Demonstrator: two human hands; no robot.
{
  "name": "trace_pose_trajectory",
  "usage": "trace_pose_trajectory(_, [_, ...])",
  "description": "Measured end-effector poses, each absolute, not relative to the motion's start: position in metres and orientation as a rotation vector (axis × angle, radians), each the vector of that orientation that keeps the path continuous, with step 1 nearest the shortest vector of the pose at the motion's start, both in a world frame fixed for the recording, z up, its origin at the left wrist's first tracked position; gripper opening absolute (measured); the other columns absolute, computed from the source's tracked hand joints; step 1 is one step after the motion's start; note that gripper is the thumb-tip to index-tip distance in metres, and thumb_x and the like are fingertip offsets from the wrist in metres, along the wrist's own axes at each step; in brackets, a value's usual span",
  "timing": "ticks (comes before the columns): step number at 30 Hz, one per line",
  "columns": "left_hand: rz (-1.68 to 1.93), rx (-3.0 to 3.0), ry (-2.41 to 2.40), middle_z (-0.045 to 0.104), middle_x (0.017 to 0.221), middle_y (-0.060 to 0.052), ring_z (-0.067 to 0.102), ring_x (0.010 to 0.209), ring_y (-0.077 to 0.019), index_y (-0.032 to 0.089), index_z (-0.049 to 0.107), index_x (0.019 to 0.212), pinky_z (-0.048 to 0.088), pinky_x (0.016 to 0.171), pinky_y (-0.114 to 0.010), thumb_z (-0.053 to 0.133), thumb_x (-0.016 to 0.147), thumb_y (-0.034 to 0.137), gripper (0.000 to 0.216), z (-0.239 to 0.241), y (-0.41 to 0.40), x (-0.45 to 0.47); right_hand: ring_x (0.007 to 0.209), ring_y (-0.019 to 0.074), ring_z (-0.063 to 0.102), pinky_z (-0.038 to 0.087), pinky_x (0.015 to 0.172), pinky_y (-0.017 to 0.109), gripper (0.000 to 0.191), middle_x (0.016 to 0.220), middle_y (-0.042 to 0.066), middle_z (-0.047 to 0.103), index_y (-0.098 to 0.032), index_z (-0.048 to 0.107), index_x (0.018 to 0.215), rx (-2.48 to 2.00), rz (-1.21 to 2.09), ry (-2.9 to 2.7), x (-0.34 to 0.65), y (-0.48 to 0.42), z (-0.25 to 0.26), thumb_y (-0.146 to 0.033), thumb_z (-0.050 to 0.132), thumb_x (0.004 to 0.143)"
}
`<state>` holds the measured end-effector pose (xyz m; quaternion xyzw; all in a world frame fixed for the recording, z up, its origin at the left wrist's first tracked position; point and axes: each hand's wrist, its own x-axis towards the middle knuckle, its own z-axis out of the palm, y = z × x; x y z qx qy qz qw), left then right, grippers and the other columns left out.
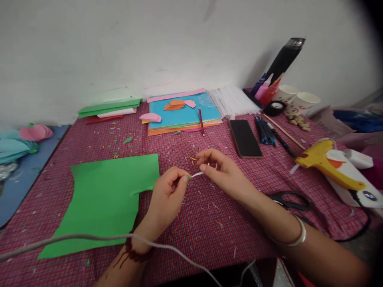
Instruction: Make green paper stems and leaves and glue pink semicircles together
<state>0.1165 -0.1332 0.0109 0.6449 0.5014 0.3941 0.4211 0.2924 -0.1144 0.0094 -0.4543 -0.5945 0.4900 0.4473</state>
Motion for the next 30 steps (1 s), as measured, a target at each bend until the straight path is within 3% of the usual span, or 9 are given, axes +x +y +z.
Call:
trace_pose_trajectory(4, [1.099,1.733,1.228,0.053,0.074,0.000,0.049,0.071,-0.0137,0.019,0.056,0.076,0.038,0.068,-0.028,0.046,0.090,0.018,0.017,0.010,-0.136,0.119,0.068,0.0140,0.056,0.046,0.064,0.030,0.028,0.080,0.001,0.059,-0.020,0.058,0.098,-1.004,1.711,-1.061,0.286,-0.115,0.004,-0.037,0.066,0.077])
trace_pose_trajectory(6, [1.112,1.681,1.230,0.053,0.073,0.001,0.048,0.069,-0.0132,0.019,0.056,0.077,0.038,0.067,-0.028,0.045,0.090,0.019,0.017,0.008,-0.137,0.120,0.063,0.0123,0.053,0.044,0.062,0.029,0.023,0.073,-0.002,0.057,-0.020,0.060,0.090,-0.966,1.726,-1.100,0.281,-0.118,0.002,-0.034,0.069,0.075])
trace_pose_trajectory(11, [1.103,1.550,1.233,0.052,0.069,0.002,0.046,0.066,-0.0126,0.019,0.057,0.077,0.038,0.064,-0.026,0.048,0.089,0.022,0.016,0.005,-0.138,0.122,0.066,0.0117,0.051,0.041,0.064,0.029,0.006,0.069,-0.003,0.057,-0.020,0.059,0.075,-1.006,1.381,-1.379,0.275,-0.123,0.006,-0.022,0.063,0.077])
trace_pose_trajectory(16, [1.006,1.451,1.256,0.051,0.065,0.003,0.042,0.062,-0.0122,0.019,0.061,0.074,0.035,0.061,-0.026,0.053,0.086,0.026,0.017,0.000,-0.136,0.121,0.066,0.0127,0.053,0.040,0.063,0.029,0.010,0.068,-0.002,0.058,-0.020,0.057,0.071,-1.102,1.103,-1.600,0.279,-0.123,0.008,-0.020,0.056,0.081])
trace_pose_trajectory(24, [0.957,0.859,1.107,0.049,0.056,0.002,0.040,0.055,-0.0103,0.018,0.058,0.059,0.033,0.054,-0.025,0.066,0.071,0.031,0.019,-0.001,-0.130,0.121,0.081,0.0180,0.055,0.033,0.078,0.037,0.018,0.085,0.002,0.066,-0.022,0.062,0.083,-0.928,0.238,-2.352,0.292,-0.120,0.005,-0.012,0.048,0.090])
trace_pose_trajectory(27, [0.965,0.826,1.105,0.046,0.054,0.004,0.038,0.053,-0.0089,0.017,0.056,0.057,0.032,0.053,-0.024,0.068,0.069,0.029,0.021,-0.001,-0.130,0.121,0.082,0.0186,0.053,0.033,0.081,0.039,0.017,0.086,0.002,0.066,-0.023,0.062,0.084,-0.888,0.234,-2.385,0.292,-0.119,0.003,-0.013,0.049,0.090])
trace_pose_trajectory(30, [1.000,0.848,1.104,0.051,0.056,0.004,0.041,0.054,-0.0090,0.017,0.059,0.061,0.034,0.055,-0.024,0.067,0.071,0.028,0.017,-0.004,-0.132,0.122,0.080,0.0171,0.054,0.037,0.077,0.035,0.008,0.082,0.001,0.063,-0.023,0.059,0.084,-0.951,0.591,-2.135,0.285,-0.121,0.000,-0.019,0.054,0.088])
